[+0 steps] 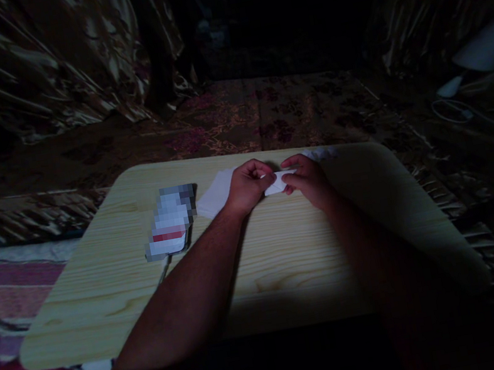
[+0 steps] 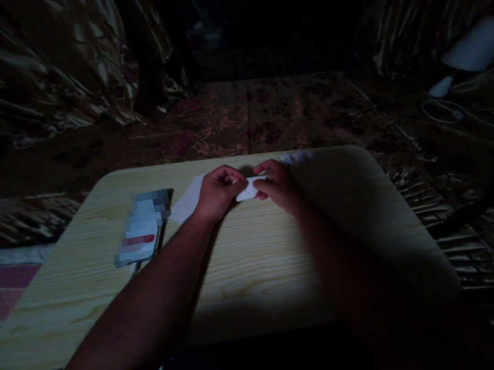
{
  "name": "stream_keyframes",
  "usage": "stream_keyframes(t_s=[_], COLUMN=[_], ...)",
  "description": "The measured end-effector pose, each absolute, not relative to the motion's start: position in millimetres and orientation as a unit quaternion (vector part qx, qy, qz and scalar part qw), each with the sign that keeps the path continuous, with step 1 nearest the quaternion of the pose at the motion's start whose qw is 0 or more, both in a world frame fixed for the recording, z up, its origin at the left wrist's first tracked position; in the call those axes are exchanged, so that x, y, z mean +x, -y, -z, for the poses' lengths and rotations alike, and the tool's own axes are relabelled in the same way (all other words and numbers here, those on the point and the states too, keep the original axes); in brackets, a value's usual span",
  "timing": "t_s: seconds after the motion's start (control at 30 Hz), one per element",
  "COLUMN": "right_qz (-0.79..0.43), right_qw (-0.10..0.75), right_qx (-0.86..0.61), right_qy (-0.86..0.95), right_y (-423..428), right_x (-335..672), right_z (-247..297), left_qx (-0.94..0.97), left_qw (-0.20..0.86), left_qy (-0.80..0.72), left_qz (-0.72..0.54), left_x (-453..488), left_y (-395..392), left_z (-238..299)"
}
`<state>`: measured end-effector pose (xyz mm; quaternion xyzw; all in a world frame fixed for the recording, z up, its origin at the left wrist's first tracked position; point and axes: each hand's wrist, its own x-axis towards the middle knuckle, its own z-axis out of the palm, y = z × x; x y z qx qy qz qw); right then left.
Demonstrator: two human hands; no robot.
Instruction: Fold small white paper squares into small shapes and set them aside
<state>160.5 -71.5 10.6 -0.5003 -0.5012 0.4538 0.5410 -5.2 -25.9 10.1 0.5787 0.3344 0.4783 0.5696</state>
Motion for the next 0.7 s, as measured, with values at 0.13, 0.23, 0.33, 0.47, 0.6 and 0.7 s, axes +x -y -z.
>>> stream_keyframes(t_s=[0.13,0.23,0.33,0.47,0.6,0.7], right_qz=[-0.439,-0.432,-0.424,-0.404,-0.401,-0.398], right_qw=[0.534,0.536,0.543,0.547,0.555,0.560], right_qx=[-0.510,-0.512,-0.518,-0.528,-0.524,-0.522], right_qy=[0.512,0.514,0.507,0.509,0.506,0.506], right_y=[70.5,70.1,70.3,69.8,68.3,67.1], right_x=[161.3,161.3,160.9,161.2,162.2,162.8], right_z=[-8.7,-9.0,-10.5,-9.9,-7.3,-5.5], left_qx=[0.586,0.593,0.609,0.610,0.604,0.603], left_qw=[0.569,0.574,0.572,0.575,0.588,0.594], left_qy=[-0.331,-0.320,-0.304,-0.303,-0.302,-0.309], left_qz=[-0.472,-0.465,-0.457,-0.453,-0.446,-0.434], left_x=[-4.5,-3.7,-3.1,-2.6,-2.3,-2.1], left_y=[27.5,27.3,26.3,25.6,26.3,27.4], left_z=[-10.7,-10.6,-10.4,-9.9,-10.1,-11.4])
